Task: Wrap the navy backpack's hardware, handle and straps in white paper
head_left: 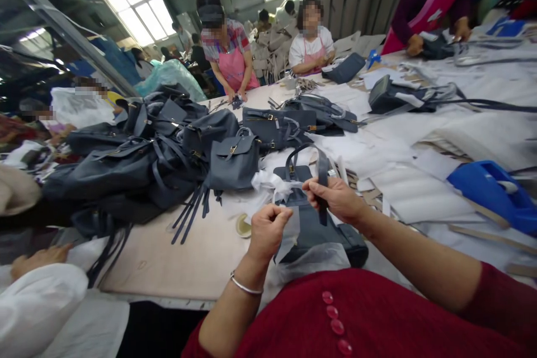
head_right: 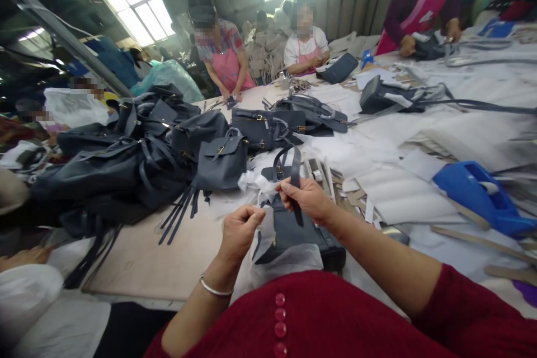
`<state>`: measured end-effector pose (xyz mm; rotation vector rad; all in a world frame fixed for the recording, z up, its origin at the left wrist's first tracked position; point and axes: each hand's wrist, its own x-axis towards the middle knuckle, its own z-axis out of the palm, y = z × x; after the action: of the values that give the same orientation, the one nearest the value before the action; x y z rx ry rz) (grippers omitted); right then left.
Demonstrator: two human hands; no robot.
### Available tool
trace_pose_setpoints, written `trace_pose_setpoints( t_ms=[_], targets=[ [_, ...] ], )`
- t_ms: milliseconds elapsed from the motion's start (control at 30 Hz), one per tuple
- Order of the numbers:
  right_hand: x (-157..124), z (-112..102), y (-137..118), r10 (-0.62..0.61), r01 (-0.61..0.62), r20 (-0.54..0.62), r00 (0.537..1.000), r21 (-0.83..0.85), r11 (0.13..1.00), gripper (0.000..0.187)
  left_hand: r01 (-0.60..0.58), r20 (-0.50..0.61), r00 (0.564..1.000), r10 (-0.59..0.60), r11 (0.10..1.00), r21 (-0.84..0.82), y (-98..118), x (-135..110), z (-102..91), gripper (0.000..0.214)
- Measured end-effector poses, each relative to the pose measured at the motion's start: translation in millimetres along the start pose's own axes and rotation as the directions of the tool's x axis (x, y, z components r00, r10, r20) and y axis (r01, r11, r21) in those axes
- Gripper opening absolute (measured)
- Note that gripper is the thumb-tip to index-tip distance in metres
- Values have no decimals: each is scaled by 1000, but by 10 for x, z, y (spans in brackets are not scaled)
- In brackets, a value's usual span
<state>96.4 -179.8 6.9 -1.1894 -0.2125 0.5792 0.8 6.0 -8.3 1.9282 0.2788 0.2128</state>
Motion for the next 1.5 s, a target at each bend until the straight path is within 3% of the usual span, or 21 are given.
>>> trace_pose_setpoints(
  t_ms=[167, 300, 400, 500, 567, 667, 733, 833, 900, 967, 1067, 1167, 1267, 1500],
  targets=[
    [-123, 168, 321, 85, -33, 166, 983, -290, 957, 35, -25, -27, 999, 25, 1000, 19, 16, 15, 32, 41],
    [-137, 239, 400, 80, -46, 86, 993, -342, 939, 34, -4, -42, 999, 2, 998, -55, -19, 38, 75, 40],
    [-95, 212, 362, 43, -29, 33, 999, -349, 937, 33, 103, 73, 994, -85, 950, -296, -115, 45, 98, 30],
    [-73, 166, 348, 10, 3, 34, 999, -374, 927, 31, 263, 224, 960, -166, 808, -527, -209, 27, 119, 56],
    [-79, 143, 386, 8, 3, 27, 1000, -374, 927, 29, 286, 271, 950, -153, 772, -568, -245, 11, 132, 57],
    [-86, 131, 476, 46, -30, 37, 998, -361, 932, 33, 223, 200, 970, -140, 841, -492, -262, 13, 134, 35],
    [-62, 148, 503, 71, -53, 41, 997, -330, 943, 38, 145, 105, 988, -115, 923, -356, -253, 32, 115, 29],
    [38, 214, 414, 56, -54, 7, 998, -176, 983, 48, -13, 27, 1000, 15, 994, -105, -228, 55, 53, 27],
    [128, 260, 274, -13, 23, 67, 998, -139, 990, 54, -89, 6, 996, 89, 996, 9, -219, 51, 0, 25],
    [209, 285, 112, -116, 159, 182, 976, -243, 957, 57, -116, -11, 993, 117, 991, 64, -230, 31, -51, 23],
    [298, 278, -73, -162, 260, 261, 952, -404, 877, 60, -104, -24, 994, 106, 992, 76, -285, -14, -104, 18],
    [362, 260, -149, -133, 203, 213, 968, -351, 914, 56, -84, -4, 996, 84, 996, 43, -343, -54, -123, 15],
    [411, 254, -159, -190, 226, 156, 969, -264, 938, 45, -91, 2, 996, 91, 995, 27, -366, -80, -131, 14],
    [413, 260, -147, -330, 360, 144, 933, -353, 863, 34, -79, -1, 997, 79, 997, 1, -428, -117, -203, 13]
  ],
)
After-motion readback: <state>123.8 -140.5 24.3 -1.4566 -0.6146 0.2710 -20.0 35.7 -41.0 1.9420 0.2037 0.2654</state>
